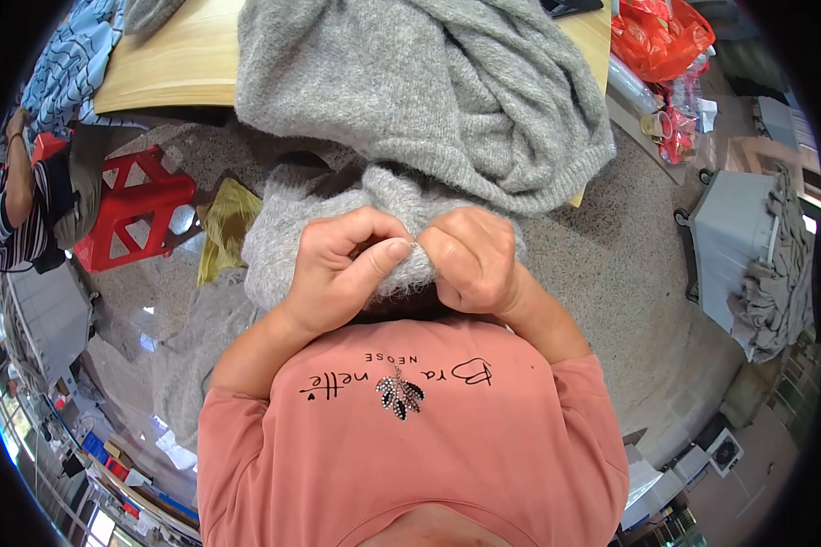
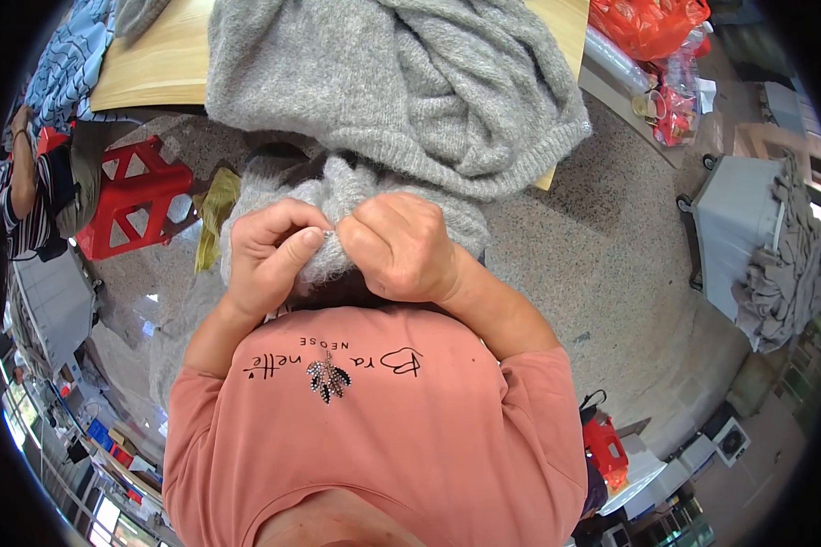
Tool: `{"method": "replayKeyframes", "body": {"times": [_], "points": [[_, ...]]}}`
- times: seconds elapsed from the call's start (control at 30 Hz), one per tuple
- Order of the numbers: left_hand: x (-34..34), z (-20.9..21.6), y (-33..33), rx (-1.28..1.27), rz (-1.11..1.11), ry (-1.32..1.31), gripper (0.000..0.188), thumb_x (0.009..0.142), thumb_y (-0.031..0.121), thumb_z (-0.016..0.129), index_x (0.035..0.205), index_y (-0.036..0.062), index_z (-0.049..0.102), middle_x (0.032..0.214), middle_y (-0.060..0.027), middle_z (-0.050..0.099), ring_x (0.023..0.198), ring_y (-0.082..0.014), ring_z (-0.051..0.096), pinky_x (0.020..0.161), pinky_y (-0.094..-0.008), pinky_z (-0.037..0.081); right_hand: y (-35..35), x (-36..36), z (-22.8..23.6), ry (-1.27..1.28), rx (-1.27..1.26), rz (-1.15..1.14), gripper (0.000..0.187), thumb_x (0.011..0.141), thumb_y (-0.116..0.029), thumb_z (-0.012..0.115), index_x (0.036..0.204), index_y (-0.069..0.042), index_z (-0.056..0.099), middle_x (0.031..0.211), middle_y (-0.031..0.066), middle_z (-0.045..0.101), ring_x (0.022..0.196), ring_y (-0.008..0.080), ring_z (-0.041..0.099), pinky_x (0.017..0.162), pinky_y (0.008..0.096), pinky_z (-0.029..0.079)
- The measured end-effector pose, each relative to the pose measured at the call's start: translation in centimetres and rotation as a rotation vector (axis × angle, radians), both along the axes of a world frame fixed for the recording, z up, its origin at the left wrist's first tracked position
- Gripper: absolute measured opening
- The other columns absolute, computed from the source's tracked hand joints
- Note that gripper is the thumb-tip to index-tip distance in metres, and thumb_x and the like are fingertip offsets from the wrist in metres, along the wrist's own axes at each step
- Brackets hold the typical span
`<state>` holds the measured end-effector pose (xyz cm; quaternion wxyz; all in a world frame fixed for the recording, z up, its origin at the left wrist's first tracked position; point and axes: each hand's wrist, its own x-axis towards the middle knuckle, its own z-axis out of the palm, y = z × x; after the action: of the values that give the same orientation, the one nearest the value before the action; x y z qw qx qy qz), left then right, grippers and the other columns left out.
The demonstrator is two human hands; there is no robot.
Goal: Inspecting a gray knitted garment for defects and loose threads in a factory setting.
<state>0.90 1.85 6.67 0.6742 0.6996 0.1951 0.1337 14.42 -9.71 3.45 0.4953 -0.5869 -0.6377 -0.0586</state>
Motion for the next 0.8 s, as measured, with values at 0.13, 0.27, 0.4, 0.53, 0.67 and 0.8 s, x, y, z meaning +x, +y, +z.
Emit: {"method": "replayKeyframes", "body": {"times": [0.13, 0.27, 0.4, 0.53, 0.67, 0.8], "points": [[-0.2, 0.6, -0.2, 0.061, 0.021, 0.040, 0.003, 0.083, 0.001, 0.061, 0.080, -0.0001, 0.061, 0.067, -0.0016, 0.058, 0.059, -0.0045, 0.048, 0.051, -0.0204, 0.039, 0.0, -0.3, 0.1, 0.027, 0.040, 0.012, 0.014, 0.064, -0.002, 0.057, 0.077, -0.001, 0.054, 0.063, 0.0058, 0.048, 0.047, 0.0193, 0.048, 0.042, 0.0307, 0.039], [0.0, 0.1, -1.1, 0.129, 0.082, -0.007, 0.002, 0.083, 0.000, 0.060, 0.082, -0.0001, 0.061, 0.067, -0.0016, 0.058, 0.059, -0.0046, 0.048, 0.051, -0.0203, 0.039, -0.1, 0.0, 0.4, 0.029, -0.015, 0.098, 0.011, 0.067, -0.002, 0.058, 0.076, -0.001, 0.051, 0.064, 0.0067, 0.048, 0.050, 0.0203, 0.049, 0.042, 0.0315, 0.040], [-0.2, -0.2, -1.3, 0.096, 0.054, 0.001, 0.001, 0.084, 0.000, 0.060, 0.083, -0.0001, 0.061, 0.067, -0.0020, 0.058, 0.060, -0.0048, 0.049, 0.053, -0.0204, 0.039, -0.3, 0.8, 0.4, 0.052, -0.062, 0.223, 0.011, 0.068, -0.002, 0.057, 0.075, -0.001, 0.049, 0.064, 0.0080, 0.048, 0.051, 0.0212, 0.049, 0.043, 0.0317, 0.040], [-0.4, -0.2, -1.3, 0.065, 0.005, 0.027, 0.001, 0.084, 0.001, 0.060, 0.084, 0.0004, 0.060, 0.068, -0.0018, 0.058, 0.061, -0.0050, 0.048, 0.054, -0.0209, 0.040, -0.8, 0.8, 0.1, 0.078, -0.118, 0.261, 0.012, 0.067, -0.002, 0.057, 0.076, -0.001, 0.048, 0.064, 0.0088, 0.047, 0.050, 0.0220, 0.048, 0.042, 0.0319, 0.039], [-0.5, -0.4, -1.3, 0.065, 0.006, 0.056, 0.002, 0.084, 0.002, 0.060, 0.084, 0.0002, 0.060, 0.068, -0.0017, 0.058, 0.062, -0.0048, 0.048, 0.054, -0.0211, 0.041, -1.6, -0.3, -0.8, 0.121, -0.133, 0.193, 0.027, 0.057, 0.006, 0.054, 0.082, 0.000, 0.049, 0.070, 0.0108, 0.052, 0.055, 0.0245, 0.053, 0.046, 0.0327, 0.043], [-0.3, -0.8, -1.4, -0.066, 0.042, 0.075, 0.002, 0.084, 0.002, 0.060, 0.084, -0.0002, 0.060, 0.070, -0.0017, 0.059, 0.064, -0.0044, 0.049, 0.054, -0.0207, 0.041, -1.5, -1.4, -1.9, 0.170, -0.041, 0.083, 0.023, 0.058, 0.004, 0.058, 0.080, 0.000, 0.050, 0.069, 0.0115, 0.051, 0.053, 0.0249, 0.052, 0.045, 0.0324, 0.042]]}}
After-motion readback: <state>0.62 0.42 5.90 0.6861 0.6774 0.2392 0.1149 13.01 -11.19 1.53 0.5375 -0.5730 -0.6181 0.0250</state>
